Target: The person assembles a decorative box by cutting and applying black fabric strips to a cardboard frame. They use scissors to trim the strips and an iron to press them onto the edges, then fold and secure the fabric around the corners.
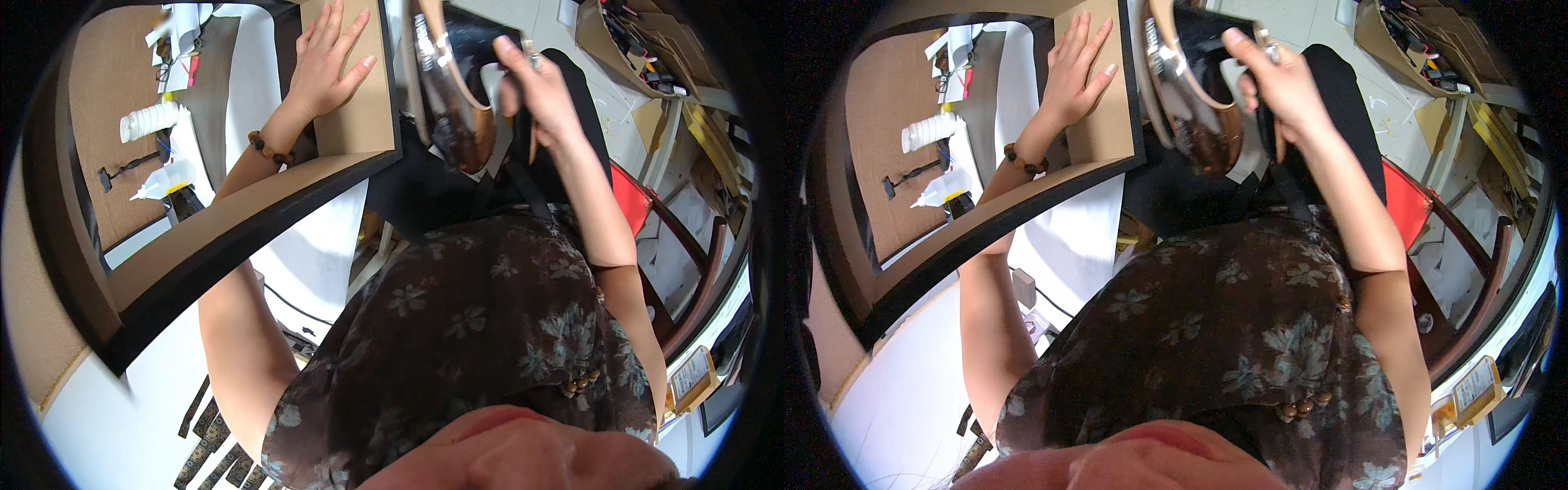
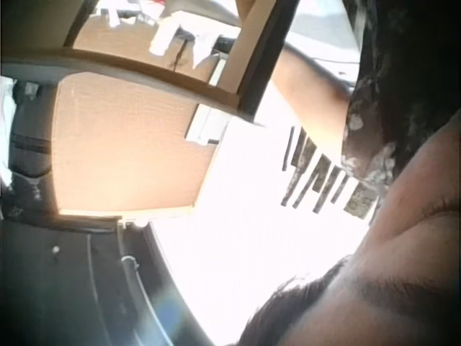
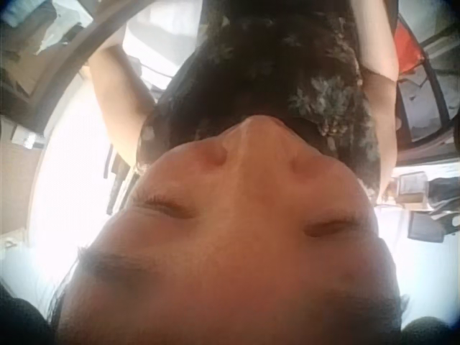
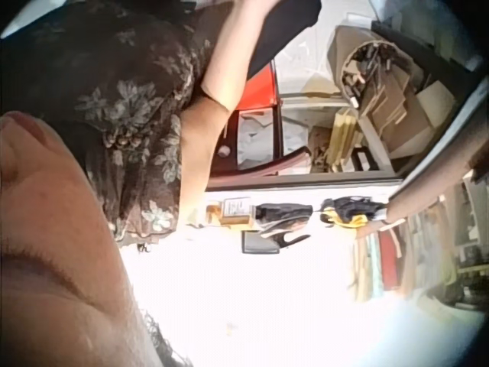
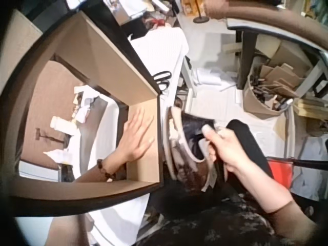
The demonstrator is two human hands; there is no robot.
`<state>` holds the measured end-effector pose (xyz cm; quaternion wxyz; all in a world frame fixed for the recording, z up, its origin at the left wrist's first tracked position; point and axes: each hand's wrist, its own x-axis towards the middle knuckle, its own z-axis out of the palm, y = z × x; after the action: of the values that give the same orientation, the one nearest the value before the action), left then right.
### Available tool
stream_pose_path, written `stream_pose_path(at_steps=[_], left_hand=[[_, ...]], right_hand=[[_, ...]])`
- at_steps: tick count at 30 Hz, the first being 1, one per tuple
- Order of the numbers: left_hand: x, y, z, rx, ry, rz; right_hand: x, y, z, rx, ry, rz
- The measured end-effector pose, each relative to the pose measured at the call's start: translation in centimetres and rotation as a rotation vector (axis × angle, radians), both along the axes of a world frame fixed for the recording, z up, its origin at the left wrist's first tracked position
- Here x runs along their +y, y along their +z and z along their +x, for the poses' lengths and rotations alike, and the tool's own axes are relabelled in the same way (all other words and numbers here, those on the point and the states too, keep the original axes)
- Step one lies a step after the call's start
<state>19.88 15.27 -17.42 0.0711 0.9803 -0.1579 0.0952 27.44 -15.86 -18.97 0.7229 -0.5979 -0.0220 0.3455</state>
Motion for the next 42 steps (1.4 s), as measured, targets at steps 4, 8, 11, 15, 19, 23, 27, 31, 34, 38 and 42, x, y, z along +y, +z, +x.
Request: stream_pose_path(at_steps=[4, 8, 11, 15, 19, 23, 27, 31, 34, 38, 42], left_hand=[[1.7, 0.1, -0.1, 0.05, -0.014, 0.064], [1.8, 0.6, -0.9, 0.071, 0.037, 0.054], [1.6, 1.3, -1.6, 0.11, 0.046, 0.054], [1.5, 3.3, -1.8, 0.127, 0.003, 0.055], [2.6, 5.4, 1.1, 0.165, -0.067, 0.036], [1.5, 7.2, 2.6, 0.254, -0.089, 0.033], [0.2, 8.3, 3.6, 0.322, -0.045, 0.087], [4.2, 6.9, 1.7, 0.453, -0.043, -0.231], [8.0, 4.7, -2.3, 0.411, -0.098, -0.234], [6.2, 6.1, -4.3, 0.463, 0.01, -0.233], [7.2, 4.0, -2.4, 0.4, -0.036, -0.218]], right_hand=[[-2.8, 1.3, 2.4, -0.073, -0.121, -0.018], [-3.5, 1.8, 3.7, -0.118, -0.17, -0.062], [-3.1, 1.3, 4.2, -0.136, -0.139, -0.08], [-2.1, 1.0, 5.2, -0.304, -0.088, -0.198], [0.3, 3.9, 4.7, -0.405, -0.139, -0.104], [2.8, 2.7, 6.1, -0.943, 0.047, -0.221], [3.8, 2.3, 7.8, -0.721, 0.09, -0.324], [0.9, 4.0, 7.1, -0.837, -0.018, -0.267], [-1.1, 9.7, 5.5, -0.743, 0.222, -0.296], [-2.2, 15.0, 4.8, -0.93, 0.485, -0.267], [-0.6, 18.0, 3.1, -0.889, 0.56, -0.239]])
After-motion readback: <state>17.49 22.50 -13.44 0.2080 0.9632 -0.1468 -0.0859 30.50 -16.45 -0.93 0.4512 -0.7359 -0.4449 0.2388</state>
